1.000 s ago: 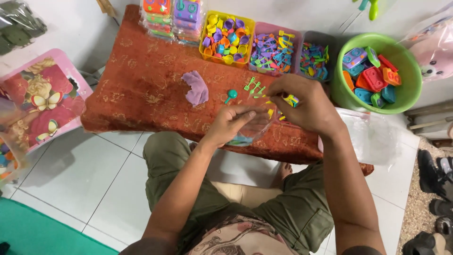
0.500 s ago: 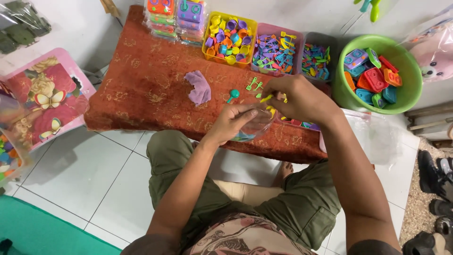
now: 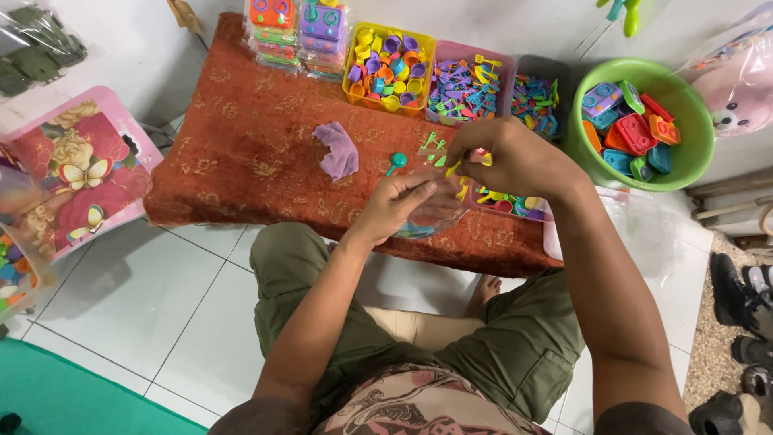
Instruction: The person sits on the floor and packs colorful plastic toy kitchen utensils, including spoons, forks, and a toy radio, into clear plastic bags. They arrange the items inside the bags and place the filled packages onto a stack on the table.
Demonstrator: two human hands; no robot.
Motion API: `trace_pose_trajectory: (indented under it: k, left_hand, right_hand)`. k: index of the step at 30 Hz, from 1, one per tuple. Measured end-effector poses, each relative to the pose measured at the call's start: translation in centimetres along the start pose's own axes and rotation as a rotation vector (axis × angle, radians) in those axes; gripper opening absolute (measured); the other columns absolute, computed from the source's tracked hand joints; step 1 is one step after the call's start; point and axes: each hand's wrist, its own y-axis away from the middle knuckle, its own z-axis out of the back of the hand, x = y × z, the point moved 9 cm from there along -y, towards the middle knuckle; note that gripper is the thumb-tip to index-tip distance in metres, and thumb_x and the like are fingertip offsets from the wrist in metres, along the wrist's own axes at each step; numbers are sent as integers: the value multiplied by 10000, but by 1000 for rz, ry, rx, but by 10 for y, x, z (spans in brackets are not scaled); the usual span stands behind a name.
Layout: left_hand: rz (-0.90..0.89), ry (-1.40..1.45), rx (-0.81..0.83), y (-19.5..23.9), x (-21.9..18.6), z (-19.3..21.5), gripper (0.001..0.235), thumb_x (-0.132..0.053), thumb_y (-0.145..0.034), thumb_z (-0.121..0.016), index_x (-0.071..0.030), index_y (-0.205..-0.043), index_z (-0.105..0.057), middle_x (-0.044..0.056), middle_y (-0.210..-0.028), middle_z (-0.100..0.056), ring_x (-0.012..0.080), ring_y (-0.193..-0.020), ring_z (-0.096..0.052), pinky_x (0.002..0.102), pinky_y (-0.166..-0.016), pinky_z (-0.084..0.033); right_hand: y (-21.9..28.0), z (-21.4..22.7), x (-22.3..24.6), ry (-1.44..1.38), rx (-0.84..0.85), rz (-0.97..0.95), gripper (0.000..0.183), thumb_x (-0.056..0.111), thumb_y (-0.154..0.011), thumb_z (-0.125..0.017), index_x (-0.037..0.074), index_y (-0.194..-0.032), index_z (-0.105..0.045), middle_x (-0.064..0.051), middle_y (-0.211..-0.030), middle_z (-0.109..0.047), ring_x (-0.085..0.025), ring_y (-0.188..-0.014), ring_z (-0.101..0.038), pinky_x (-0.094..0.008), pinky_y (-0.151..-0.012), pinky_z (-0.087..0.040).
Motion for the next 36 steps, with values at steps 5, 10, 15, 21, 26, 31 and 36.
trace_pose_trajectory:
  k: [5,10,15,21,26,31,36]
  left_hand:
    - [-32,-38,26,-5,8,8,272,-119,-1028,-657,-5,-1270,-706,148,-1194,-739,115,-1132,-602,364,-1042,-521]
    - [-60,-57,37,-6,13,7,303,-129,-1040,-648,21,-1302,-677,181,-1232,-721,138,-1162,-561,365,-1063,-492]
    - [-55,-33,27,-4,8,1,266,-105,-1020,-666,15,-1254,-709,143,-1126,-736,117,-1111,-598,393,-1025,-529]
    - [-27,-8,33,-4,5,-2,275,-93,-1029,-639,26,-1270,-694,178,-1160,-736,155,-1056,-626,388,-950,-573]
    - [19,49,28,-6,12,-3,226,-50,-981,-682,25,-1191,-715,147,-1033,-759,156,-949,-700,354,-842,-620]
    - [-15,38,53,-12,26,4,309,-19,-967,-702,23,-1273,-687,205,-1166,-737,170,-1055,-679,372,-942,-584]
    - [-13,39,56,-12,27,3,323,-23,-967,-703,28,-1285,-675,193,-1165,-739,166,-1064,-685,363,-963,-571]
  right_hand:
    - [1,7,-6,53,-75,17,188,-121,-866,-717,-7,-1011,-749,-196,-927,-726,-402,-921,-732,-508,-805,-581]
    - [-1,1,0,40,-72,25,193,-135,-850,-700,-14,-994,-743,-203,-911,-733,-407,-909,-732,-517,-805,-578]
    - [2,-2,-1,-21,-28,-25,200,-91,-856,-709,8,-1021,-764,-199,-918,-749,-402,-920,-739,-520,-822,-570]
    - [6,8,-8,0,-161,-16,189,-80,-889,-743,-2,-1060,-757,-184,-933,-744,-371,-919,-736,-487,-812,-571]
    - [7,9,3,-36,-159,0,183,-116,-874,-723,-23,-1028,-760,-223,-914,-737,-420,-914,-734,-506,-840,-563]
    - [10,10,-2,8,-179,8,183,-101,-888,-729,-21,-1050,-760,-205,-928,-732,-409,-924,-735,-498,-858,-560]
    - [11,3,-7,-62,-113,-43,192,-104,-860,-711,-26,-1029,-759,-226,-917,-744,-427,-926,-742,-522,-846,-568]
